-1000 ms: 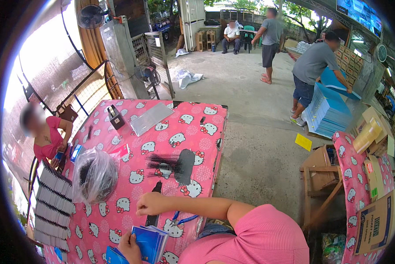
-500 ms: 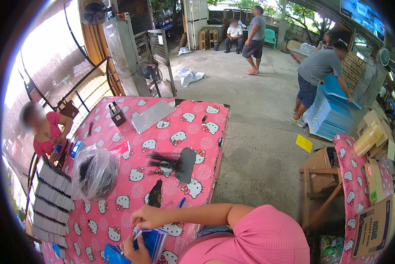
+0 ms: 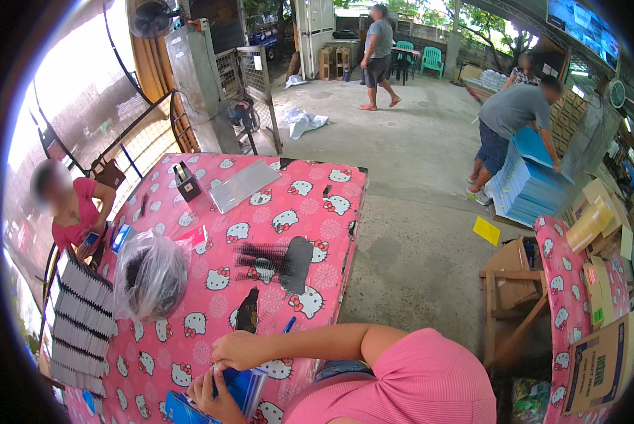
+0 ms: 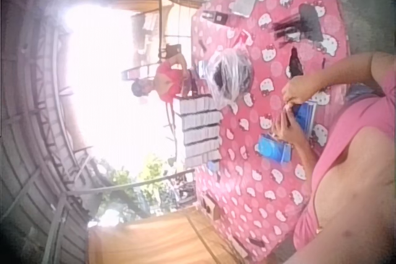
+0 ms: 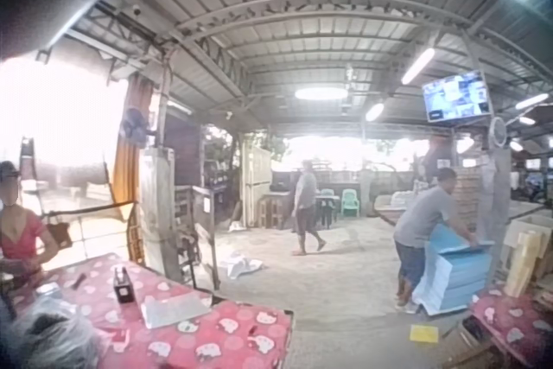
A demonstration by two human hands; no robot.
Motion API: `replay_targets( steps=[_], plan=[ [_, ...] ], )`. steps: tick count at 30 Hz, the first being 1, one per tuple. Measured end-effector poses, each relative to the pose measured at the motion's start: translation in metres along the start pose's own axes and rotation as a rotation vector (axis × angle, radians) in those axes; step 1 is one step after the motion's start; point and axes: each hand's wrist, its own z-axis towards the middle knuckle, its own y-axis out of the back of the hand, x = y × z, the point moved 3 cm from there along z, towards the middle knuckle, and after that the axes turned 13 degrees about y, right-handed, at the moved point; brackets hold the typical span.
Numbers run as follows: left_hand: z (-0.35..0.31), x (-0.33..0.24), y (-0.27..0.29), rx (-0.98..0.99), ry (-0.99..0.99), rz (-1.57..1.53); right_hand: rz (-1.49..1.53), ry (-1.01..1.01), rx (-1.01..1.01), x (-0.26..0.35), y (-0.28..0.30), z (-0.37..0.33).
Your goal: The person uses shears to cut the wire binding of blue booklets, separates the pages, and stacks the processed items on a table.
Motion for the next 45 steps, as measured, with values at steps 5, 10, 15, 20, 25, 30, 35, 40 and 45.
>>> replay_targets(
  steps=[5, 10, 15, 20, 25, 30, 35, 40, 45],
  plan=[
    [0.001, 0.008, -0.001, 0.054, 0.106, -0.017, -0.156, 0.002, 0.003, 0.01, 0.002, 0.0],
    [0.0, 0.007, 0.002, 0.047, 0.231, -0.099, -0.019, -0.087, -0.079, 0.012, 0.004, -0.007],
    [-0.001, 0.006, 0.004, 0.112, 0.228, -0.098, -0.28, 0.084, -0.033, 0.014, -0.003, -0.006],
    [-0.007, 0.007, 0.005, 0.078, 0.194, -0.143, -0.322, 0.146, -0.139, 0.023, 0.0, -0.01],
    [-0.01, 0.002, 0.003, 0.099, 0.173, -0.127, -0.258, 0.098, -0.142, 0.023, 0.002, -0.016],
    [-0.01, -0.012, 0.01, 0.067, 0.198, -0.108, -0.272, 0.11, -0.101, 0.023, -0.003, -0.012],
    [-0.011, -0.007, 0.007, 0.091, 0.283, -0.192, -0.381, 0.217, -0.27, 0.028, -0.003, -0.013],
    [-0.012, -0.001, 0.008, 0.087, 0.243, -0.207, -0.442, -0.062, 0.07, 0.021, 0.005, -0.004],
    [-0.009, 0.002, 0.009, 0.098, 0.254, -0.242, -0.393, -0.12, 0.136, 0.054, 0.048, 0.01]
  ],
)
